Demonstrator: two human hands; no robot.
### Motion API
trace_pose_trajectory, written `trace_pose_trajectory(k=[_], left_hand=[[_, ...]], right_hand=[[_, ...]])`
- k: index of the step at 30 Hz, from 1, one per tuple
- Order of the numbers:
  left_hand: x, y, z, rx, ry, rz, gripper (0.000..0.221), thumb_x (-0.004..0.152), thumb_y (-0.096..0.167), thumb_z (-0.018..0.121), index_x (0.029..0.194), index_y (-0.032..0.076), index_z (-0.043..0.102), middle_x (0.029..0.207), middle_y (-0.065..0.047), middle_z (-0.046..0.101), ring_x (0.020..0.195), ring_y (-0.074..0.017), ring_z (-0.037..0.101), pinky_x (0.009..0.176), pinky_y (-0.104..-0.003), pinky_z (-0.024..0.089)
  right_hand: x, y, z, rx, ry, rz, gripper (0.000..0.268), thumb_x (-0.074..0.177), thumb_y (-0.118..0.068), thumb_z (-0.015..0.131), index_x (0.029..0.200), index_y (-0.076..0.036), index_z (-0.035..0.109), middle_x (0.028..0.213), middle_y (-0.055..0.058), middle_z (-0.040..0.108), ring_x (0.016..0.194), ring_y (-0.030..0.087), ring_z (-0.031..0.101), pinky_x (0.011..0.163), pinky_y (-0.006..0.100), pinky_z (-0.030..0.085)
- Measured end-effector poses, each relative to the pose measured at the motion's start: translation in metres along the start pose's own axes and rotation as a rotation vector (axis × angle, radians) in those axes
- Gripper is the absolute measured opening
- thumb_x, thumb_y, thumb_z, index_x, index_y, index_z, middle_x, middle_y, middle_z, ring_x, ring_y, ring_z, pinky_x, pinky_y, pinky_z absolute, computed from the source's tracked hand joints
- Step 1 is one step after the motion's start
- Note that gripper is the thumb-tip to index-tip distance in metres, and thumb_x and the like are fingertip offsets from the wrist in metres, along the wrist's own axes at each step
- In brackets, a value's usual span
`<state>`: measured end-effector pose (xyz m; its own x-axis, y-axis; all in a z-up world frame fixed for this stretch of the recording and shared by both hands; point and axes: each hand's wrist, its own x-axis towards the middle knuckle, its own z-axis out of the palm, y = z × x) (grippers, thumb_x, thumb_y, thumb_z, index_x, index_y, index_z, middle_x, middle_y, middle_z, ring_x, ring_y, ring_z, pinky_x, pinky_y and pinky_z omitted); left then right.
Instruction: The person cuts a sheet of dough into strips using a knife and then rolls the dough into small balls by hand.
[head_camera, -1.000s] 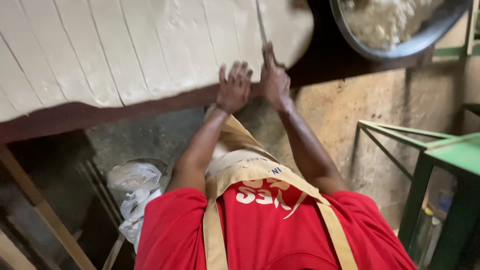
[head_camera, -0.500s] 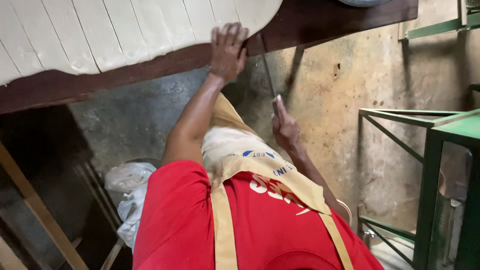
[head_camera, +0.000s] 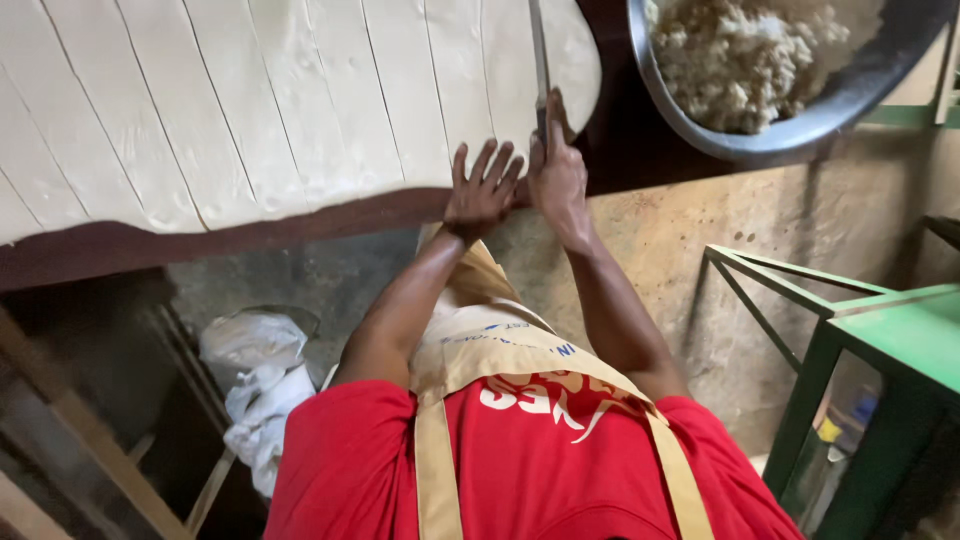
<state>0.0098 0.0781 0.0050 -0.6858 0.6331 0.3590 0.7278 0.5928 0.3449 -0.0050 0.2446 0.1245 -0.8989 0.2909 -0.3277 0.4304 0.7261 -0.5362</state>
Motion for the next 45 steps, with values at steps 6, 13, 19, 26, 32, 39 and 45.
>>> trace_pose_trajectory(k=[6,13,19,26,32,39,45], left_hand=[[0.010,0.004,-0.022,0.073,0.083,0.007,0.033,0.116,0.025,0.064,0.146,0.014,0.073,0.159,-0.013,0.065,0.147,-0.0394,0.063,0.115,-0.072,0.050],[-0.005,-0.005,0.005,-0.025,0.018,0.015,0.044,0.118,0.031,0.066,0.157,0.010,0.067,0.168,-0.017,0.056,0.157,-0.0443,0.050,0.126,-0.078,0.025],[-0.005,-0.004,-0.004,-0.048,0.081,0.048,0.042,0.119,0.029,0.064,0.153,0.005,0.072,0.165,-0.022,0.060,0.155,-0.0481,0.044,0.128,-0.077,0.017],[-0.013,-0.001,0.020,0.150,0.037,0.028,0.051,0.124,0.034,0.070,0.164,0.003,0.066,0.177,-0.020,0.041,0.163,-0.0481,0.025,0.136,-0.071,0.008],[0.003,0.003,0.009,0.136,0.043,-0.008,0.045,0.104,0.038,0.078,0.137,0.008,0.076,0.151,-0.021,0.064,0.143,-0.0445,0.050,0.129,-0.070,0.019],[0.002,0.008,0.008,0.008,0.051,-0.068,0.050,0.108,0.038,0.061,0.141,0.002,0.071,0.156,-0.024,0.064,0.146,-0.0499,0.052,0.126,-0.076,0.023],[0.004,0.013,0.004,-0.013,0.092,-0.081,0.041,0.109,0.033,0.061,0.133,0.005,0.077,0.155,-0.021,0.066,0.145,-0.0457,0.056,0.123,-0.074,0.033]], right_hand=[[0.073,0.012,0.031,-0.012,0.278,-0.341,0.063,0.121,-0.007,0.061,0.173,-0.005,0.025,0.155,0.022,0.072,0.103,0.034,0.089,0.085,0.041,0.080],[-0.035,0.037,0.026,-0.266,-0.012,0.015,0.077,0.123,-0.029,0.056,0.181,-0.030,0.006,0.099,0.026,0.080,0.075,0.049,0.079,0.070,0.062,0.063],[-0.193,0.104,0.052,-0.258,-0.069,0.050,0.067,0.123,-0.040,0.043,0.182,-0.036,0.012,0.081,0.029,0.070,0.071,0.052,0.071,0.069,0.065,0.054],[-0.317,0.151,0.042,0.035,0.006,-0.062,0.068,0.120,-0.019,0.055,0.180,-0.018,0.023,0.091,0.018,0.073,0.062,0.027,0.067,0.053,0.045,0.063],[-0.257,0.127,0.008,0.043,0.148,-0.044,0.068,0.118,-0.026,0.053,0.180,-0.025,0.024,0.086,0.023,0.073,0.062,0.039,0.068,0.058,0.057,0.053],[-0.105,0.109,0.002,-0.014,0.120,-0.072,0.064,0.125,-0.026,0.054,0.180,-0.026,0.021,0.083,0.008,0.073,0.056,0.018,0.060,0.042,0.035,0.049],[0.021,0.069,-0.007,-0.078,0.097,-0.036,0.060,0.124,-0.037,0.049,0.179,-0.032,0.025,0.081,0.038,0.071,0.071,0.059,0.071,0.066,0.067,0.055]])
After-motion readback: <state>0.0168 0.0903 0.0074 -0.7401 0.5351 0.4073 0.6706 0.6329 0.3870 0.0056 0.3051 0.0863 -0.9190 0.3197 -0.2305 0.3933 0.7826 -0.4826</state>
